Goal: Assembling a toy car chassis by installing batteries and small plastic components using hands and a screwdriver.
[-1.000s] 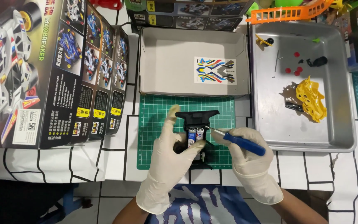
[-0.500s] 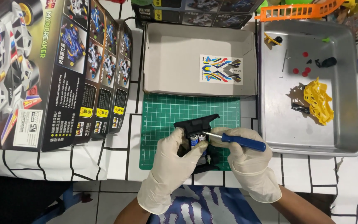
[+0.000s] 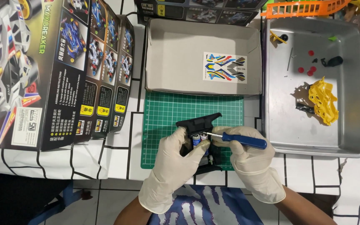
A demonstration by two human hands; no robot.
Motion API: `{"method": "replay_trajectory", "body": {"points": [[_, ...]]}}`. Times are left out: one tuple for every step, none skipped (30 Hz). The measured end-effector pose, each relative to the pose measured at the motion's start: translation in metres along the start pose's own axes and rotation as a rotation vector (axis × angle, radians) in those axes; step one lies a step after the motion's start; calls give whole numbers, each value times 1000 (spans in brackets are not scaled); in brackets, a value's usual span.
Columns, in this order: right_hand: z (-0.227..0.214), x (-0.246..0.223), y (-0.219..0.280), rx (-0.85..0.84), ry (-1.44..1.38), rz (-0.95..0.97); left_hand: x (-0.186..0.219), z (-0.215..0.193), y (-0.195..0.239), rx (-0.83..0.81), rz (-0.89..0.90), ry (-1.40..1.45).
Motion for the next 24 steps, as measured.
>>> {"method": "replay_trajectory", "body": {"points": [[-4, 4, 1, 28, 52, 0, 1, 0, 0, 0, 13, -5], [-7, 9, 3, 56, 103, 1, 2, -1, 0, 0, 26, -10], [-7, 8, 3, 56, 103, 1, 2, 0, 0, 0, 25, -10], [-7, 7, 3, 53, 105, 10, 2, 0, 0, 2, 33, -16], [-7, 6, 3, 50, 107, 19, 2, 0, 0, 2, 42, -22], [-7, 7, 3, 51, 107, 20, 1, 0, 0, 2, 42, -22], [-8, 7, 3, 58, 132, 12, 1, 0, 0, 0, 38, -27], [-8, 7, 3, 66, 156, 4, 1, 0, 0, -2, 35, -31], [-8, 8, 3, 66, 157, 4, 1, 0, 0, -2, 35, -31], [-9, 9, 3, 69, 148, 13, 1, 0, 0, -2, 30, -18], [-9, 11, 3, 71, 140, 23, 1, 0, 0, -2, 25, -4], [-9, 10, 3, 72, 140, 23, 1, 0, 0, -2, 25, -4], [-8, 10, 2, 58, 104, 26, 0, 0, 0, -3, 12, -10], [-7, 10, 2, 45, 69, 29, 0, 0, 0, -5, 0, -17], [-8, 11, 2, 44, 69, 29, 0, 0, 0, -4, 0, -17], [-9, 13, 2, 49, 81, 29, 1, 0, 0, 0, 1, -9], [-10, 14, 3, 54, 93, 30, 1, 0, 0, 4, 1, -1], [-10, 14, 3, 53, 93, 31, 2, -1, 0, 4, 0, -1], [-10, 14, 3, 57, 100, 27, 2, -1, 0, 2, -10, -4], [-9, 13, 3, 60, 107, 23, 2, -1, 0, 0, -21, -7], [-9, 11, 3, 60, 107, 23, 1, -1, 0, 0, -21, -7], [-8, 10, 2, 56, 106, 22, 1, -1, 0, 1, -18, -9], [-7, 8, 2, 53, 104, 21, 0, -1, 0, 1, -15, -12], [-7, 7, 2, 52, 105, 22, 0, -1, 1, 1, -16, -11]]}}
Point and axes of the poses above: each hand's wrist, its own y-axis away from the middle knuckle, its own z-axis out of the palm, x = y × z, the point moved 5 cm from there along -y, towards the middle knuckle, and after that the axes turned 13 degrees about z, right-handed, at the moved point
